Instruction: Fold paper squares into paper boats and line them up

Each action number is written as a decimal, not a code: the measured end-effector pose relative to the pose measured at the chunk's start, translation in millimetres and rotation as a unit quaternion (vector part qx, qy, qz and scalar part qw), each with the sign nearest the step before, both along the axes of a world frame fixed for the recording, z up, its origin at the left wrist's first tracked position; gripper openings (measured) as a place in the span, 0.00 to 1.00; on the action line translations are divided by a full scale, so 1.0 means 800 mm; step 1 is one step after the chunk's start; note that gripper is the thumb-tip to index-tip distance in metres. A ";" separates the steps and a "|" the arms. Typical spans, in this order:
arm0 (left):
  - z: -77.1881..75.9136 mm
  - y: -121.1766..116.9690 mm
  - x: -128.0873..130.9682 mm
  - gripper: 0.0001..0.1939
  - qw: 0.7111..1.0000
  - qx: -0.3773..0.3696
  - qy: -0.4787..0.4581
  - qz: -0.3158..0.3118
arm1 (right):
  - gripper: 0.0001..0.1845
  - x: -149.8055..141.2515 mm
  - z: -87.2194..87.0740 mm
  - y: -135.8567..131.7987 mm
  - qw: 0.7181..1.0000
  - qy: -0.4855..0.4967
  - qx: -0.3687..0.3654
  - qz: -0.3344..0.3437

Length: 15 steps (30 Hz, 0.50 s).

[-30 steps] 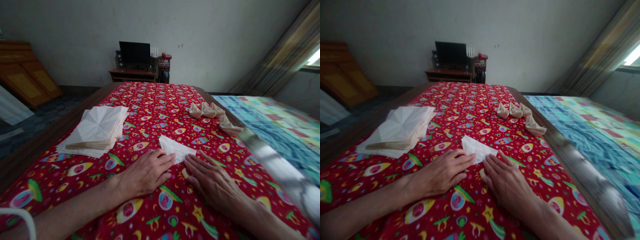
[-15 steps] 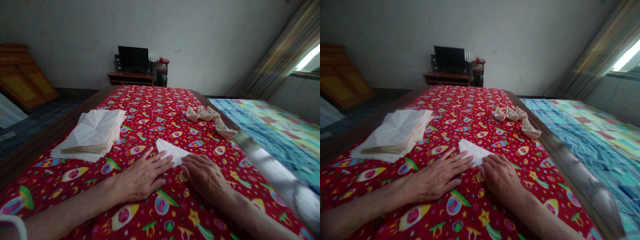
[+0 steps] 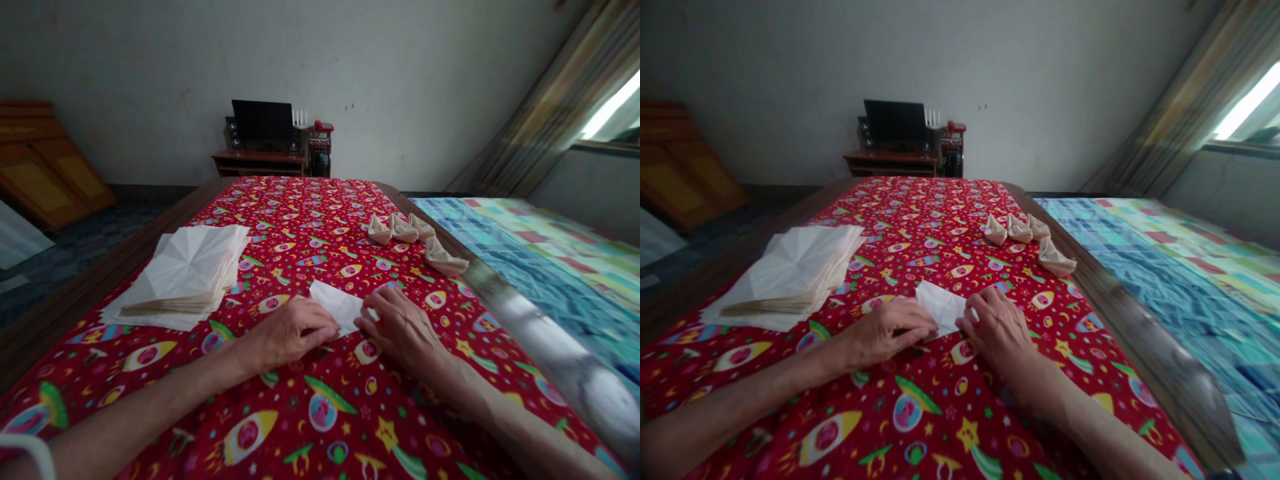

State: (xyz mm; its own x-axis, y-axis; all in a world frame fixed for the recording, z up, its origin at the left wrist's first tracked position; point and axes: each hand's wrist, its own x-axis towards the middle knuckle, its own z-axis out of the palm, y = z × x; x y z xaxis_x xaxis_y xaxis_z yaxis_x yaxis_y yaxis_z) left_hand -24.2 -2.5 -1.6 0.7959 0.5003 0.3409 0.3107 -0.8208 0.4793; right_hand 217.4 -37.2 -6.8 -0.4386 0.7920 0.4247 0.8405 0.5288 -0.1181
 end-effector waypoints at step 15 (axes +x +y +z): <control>-0.005 0.073 0.009 0.28 0.998 0.001 0.027 0.055 | 0.11 0.018 -0.023 0.007 0.999 -0.003 0.051 -0.005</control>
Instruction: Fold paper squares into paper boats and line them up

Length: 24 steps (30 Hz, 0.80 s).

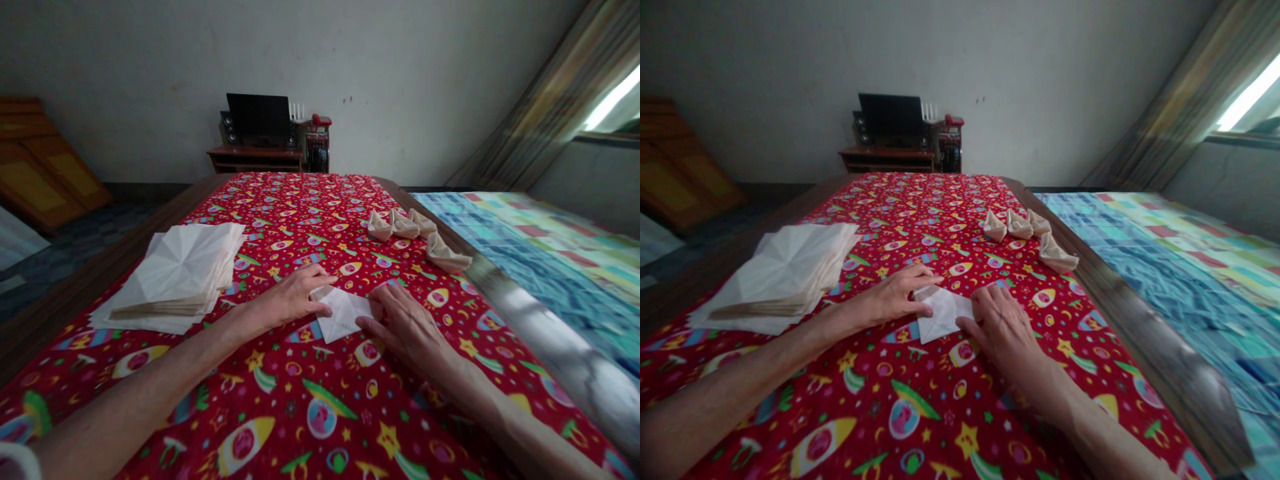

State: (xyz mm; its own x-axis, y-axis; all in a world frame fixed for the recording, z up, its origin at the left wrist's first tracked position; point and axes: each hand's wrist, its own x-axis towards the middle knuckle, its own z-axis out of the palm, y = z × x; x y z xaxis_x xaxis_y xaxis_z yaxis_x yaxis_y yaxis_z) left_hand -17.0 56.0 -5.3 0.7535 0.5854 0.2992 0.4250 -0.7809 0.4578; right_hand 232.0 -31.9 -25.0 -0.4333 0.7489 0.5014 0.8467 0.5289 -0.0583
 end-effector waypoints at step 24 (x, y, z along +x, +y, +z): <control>0.001 -0.001 0.008 0.03 0.995 -0.047 -0.061 0.071 | 0.07 -0.025 0.015 0.000 0.992 0.093 -0.089 -0.005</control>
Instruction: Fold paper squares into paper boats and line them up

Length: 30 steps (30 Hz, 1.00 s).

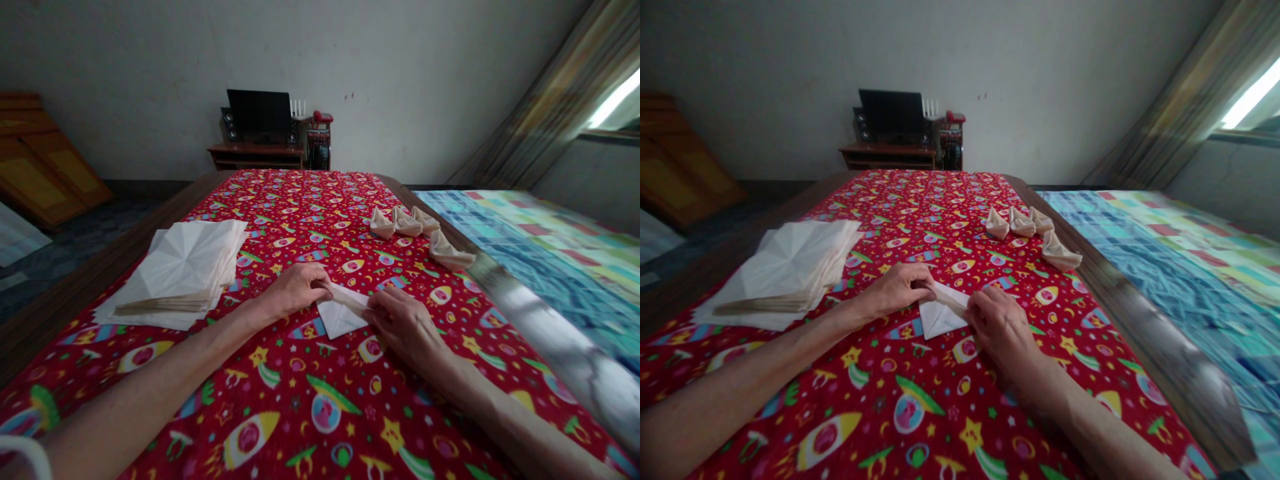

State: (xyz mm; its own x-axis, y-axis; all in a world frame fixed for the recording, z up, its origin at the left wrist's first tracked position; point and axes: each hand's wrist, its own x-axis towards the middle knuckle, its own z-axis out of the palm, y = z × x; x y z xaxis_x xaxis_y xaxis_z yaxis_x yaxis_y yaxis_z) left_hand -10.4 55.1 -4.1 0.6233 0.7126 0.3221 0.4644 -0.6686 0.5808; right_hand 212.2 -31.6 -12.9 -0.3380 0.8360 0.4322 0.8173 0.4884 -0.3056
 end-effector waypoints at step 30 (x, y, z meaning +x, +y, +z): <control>0.007 -0.073 -0.008 0.29 0.944 0.155 0.251 -0.147 | 0.15 -0.002 0.019 -0.019 0.965 -0.250 -0.003 0.077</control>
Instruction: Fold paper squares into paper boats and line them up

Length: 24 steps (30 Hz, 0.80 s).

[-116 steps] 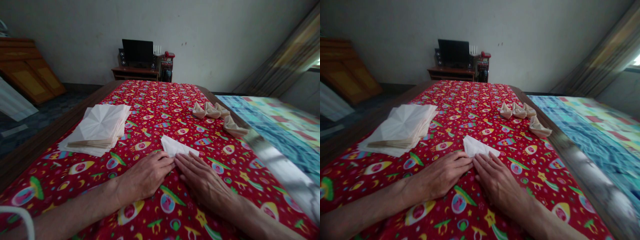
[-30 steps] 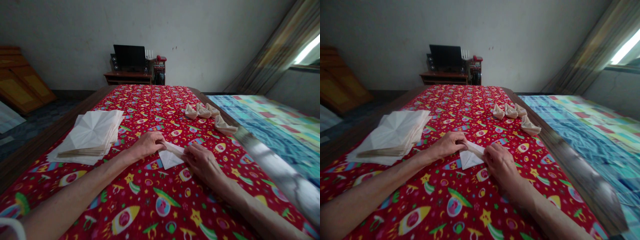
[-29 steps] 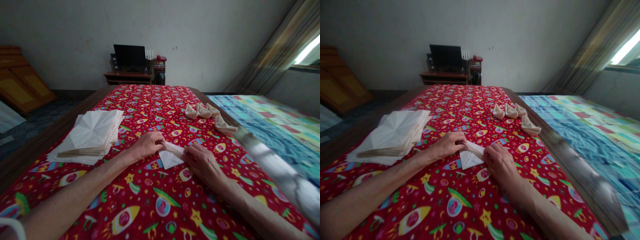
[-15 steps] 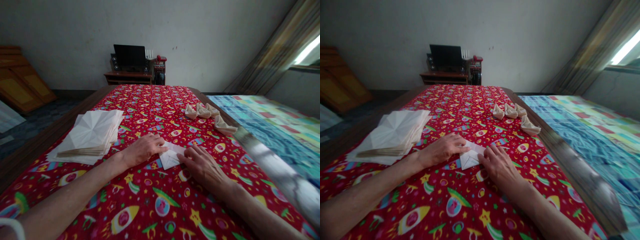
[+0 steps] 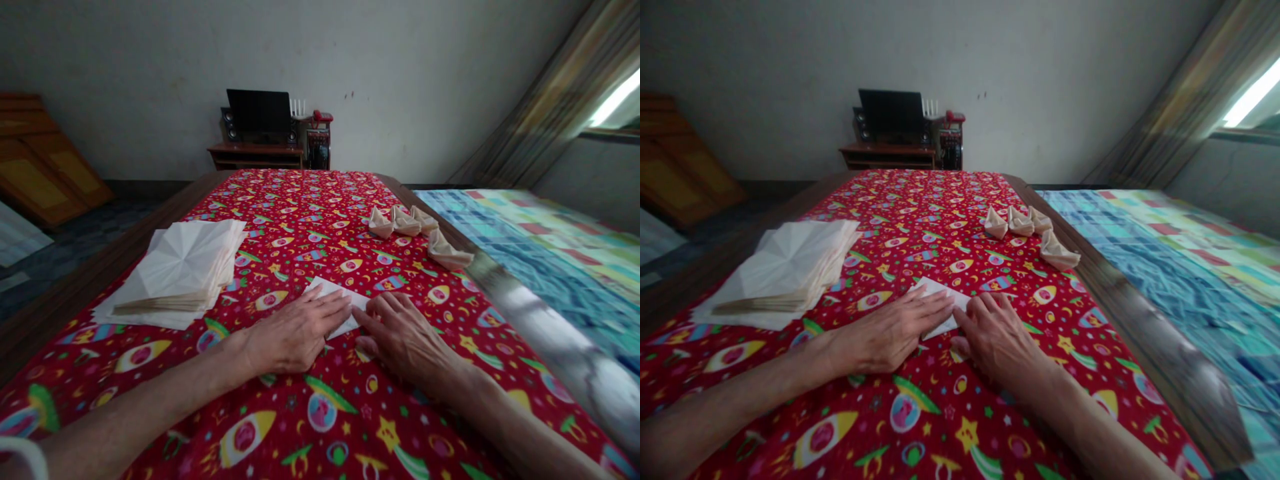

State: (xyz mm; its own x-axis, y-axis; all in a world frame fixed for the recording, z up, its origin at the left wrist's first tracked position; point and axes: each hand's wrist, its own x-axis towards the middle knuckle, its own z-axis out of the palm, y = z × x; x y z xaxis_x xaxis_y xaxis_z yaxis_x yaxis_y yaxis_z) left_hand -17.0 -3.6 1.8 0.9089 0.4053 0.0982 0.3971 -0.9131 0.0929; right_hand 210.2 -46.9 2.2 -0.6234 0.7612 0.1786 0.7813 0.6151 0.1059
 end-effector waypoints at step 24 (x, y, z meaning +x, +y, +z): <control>-0.014 0.020 -0.047 0.17 0.991 0.033 -0.091 0.098 | 0.14 0.024 -0.007 -0.015 0.989 0.137 0.038 -0.030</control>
State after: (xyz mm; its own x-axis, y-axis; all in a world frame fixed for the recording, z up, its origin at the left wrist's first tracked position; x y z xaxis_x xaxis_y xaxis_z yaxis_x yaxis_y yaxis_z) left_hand -54.2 12.1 -9.7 0.7786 0.5591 0.2849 0.5494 -0.8268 0.1210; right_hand 229.6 -58.9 -3.7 -0.4975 0.7735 0.3926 0.8222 0.5647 -0.0707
